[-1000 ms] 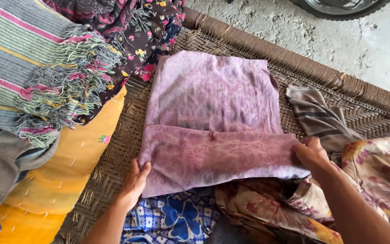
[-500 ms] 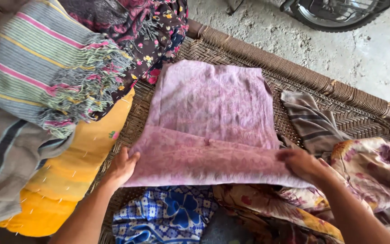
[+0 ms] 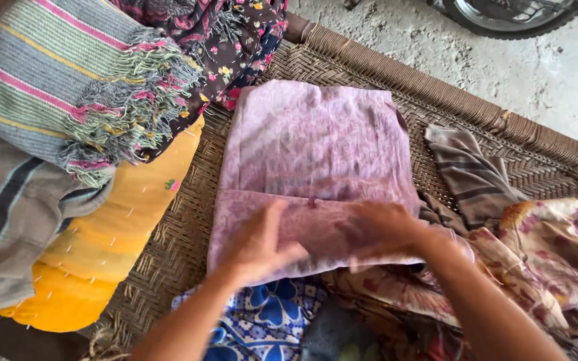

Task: Folding various items of clothing and scarves on a woven bed.

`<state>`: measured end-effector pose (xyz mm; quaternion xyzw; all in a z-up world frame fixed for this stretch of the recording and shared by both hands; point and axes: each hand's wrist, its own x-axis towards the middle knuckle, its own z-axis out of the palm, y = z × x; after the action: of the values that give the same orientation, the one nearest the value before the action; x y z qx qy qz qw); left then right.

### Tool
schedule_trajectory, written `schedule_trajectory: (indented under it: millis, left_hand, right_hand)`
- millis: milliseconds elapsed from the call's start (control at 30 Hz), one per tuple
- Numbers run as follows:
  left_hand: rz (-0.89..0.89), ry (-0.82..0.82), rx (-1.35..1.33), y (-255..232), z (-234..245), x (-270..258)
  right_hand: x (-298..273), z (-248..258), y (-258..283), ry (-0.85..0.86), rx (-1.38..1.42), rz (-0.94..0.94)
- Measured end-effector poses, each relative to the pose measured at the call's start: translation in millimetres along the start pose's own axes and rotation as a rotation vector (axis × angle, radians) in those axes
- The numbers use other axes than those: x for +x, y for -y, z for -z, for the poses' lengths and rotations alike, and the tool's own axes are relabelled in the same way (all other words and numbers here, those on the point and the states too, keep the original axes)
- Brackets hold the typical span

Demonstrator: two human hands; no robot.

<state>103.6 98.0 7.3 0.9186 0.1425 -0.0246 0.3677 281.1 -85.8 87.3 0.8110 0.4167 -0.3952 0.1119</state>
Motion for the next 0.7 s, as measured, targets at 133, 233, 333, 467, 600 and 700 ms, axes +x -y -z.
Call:
schedule_trajectory:
  millis: [133, 233, 333, 467, 600, 700]
  left_hand:
    - [-0.019, 0.135, 0.082, -20, -52, -6]
    - [-0.223, -0.118, 0.349, 29, -105, -8]
    - [-0.287, -0.297, 0.447, 64, -121, -14]
    - [-0.098, -0.274, 0.341, 68, -71, 0]
    - [0.226, -0.057, 0.269, 71, -16, 11]
    - [-0.047, -0.256, 0.237, 85, 6, 31]
  right_hand:
    - [32, -51, -14, 0.067, -0.275, 0.006]
    - [39, -71, -38, -0.118, -0.250, 0.074]
    - [30, -82, -52, -0.294, -0.224, 0.140]
    - [23, -62, -64, -0.417, -0.186, 0.035]
    - [11, -22, -49, -0.303, -0.168, -0.181]
    - [6, -11, -49, -0.445, -0.162, -0.163]
